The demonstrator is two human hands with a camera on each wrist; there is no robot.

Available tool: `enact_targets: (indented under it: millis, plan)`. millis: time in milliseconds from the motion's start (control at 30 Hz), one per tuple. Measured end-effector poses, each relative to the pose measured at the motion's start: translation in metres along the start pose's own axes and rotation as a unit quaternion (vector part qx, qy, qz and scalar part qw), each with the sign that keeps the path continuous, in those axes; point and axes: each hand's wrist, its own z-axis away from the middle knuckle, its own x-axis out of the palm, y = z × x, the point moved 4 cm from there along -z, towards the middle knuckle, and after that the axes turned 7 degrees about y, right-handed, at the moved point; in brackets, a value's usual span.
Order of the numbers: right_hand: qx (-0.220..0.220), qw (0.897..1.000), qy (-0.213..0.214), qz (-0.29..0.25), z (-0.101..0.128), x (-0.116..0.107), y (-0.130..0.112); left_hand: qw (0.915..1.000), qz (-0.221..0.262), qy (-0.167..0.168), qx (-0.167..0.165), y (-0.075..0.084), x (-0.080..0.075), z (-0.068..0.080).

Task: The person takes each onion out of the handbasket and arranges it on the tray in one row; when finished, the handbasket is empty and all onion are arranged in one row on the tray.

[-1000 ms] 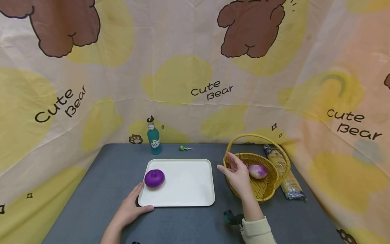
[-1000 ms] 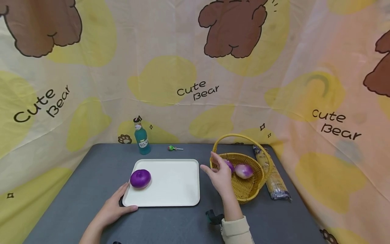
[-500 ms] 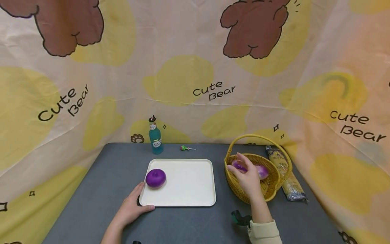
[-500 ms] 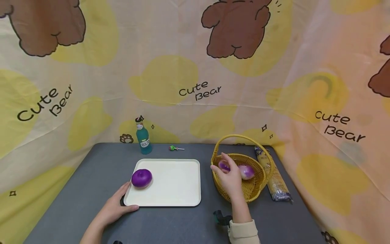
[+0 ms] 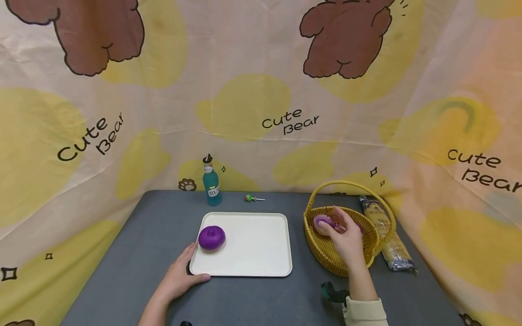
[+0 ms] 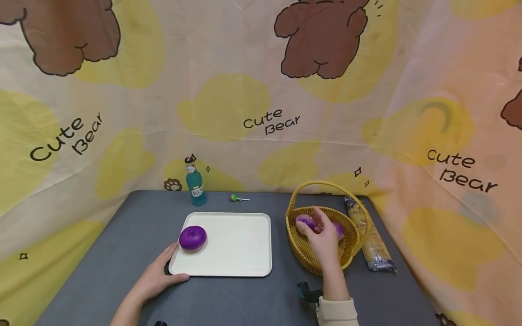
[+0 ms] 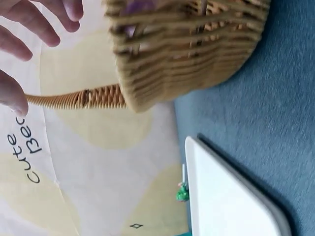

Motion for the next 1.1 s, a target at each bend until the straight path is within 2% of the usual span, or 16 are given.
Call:
enact_targets:
  millis: [333, 467, 967, 1100]
  plan:
    - [0.018, 0.999, 0.040, 0.007, -0.002, -0.017, 0.014, 1.0000, 0.001, 0.001, -0.002, -0.001, 0.000, -0.001]
    - [0.031, 0.998, 0.043, 0.017, -0.003, -0.021, 0.017, 1.0000, -0.001, 0.000, -0.004, -0.003, 0.000, -0.001]
    - [0.040, 0.992, 0.080, 0.086, -0.015, -0.036, 0.037, 1.0000, -0.008, -0.001, -0.002, -0.002, 0.000, 0.000]
    - [0.047, 0.990, 0.078, 0.104, -0.017, -0.037, 0.042, 1.0000, -0.004, -0.001, -0.003, -0.001, 0.001, 0.001]
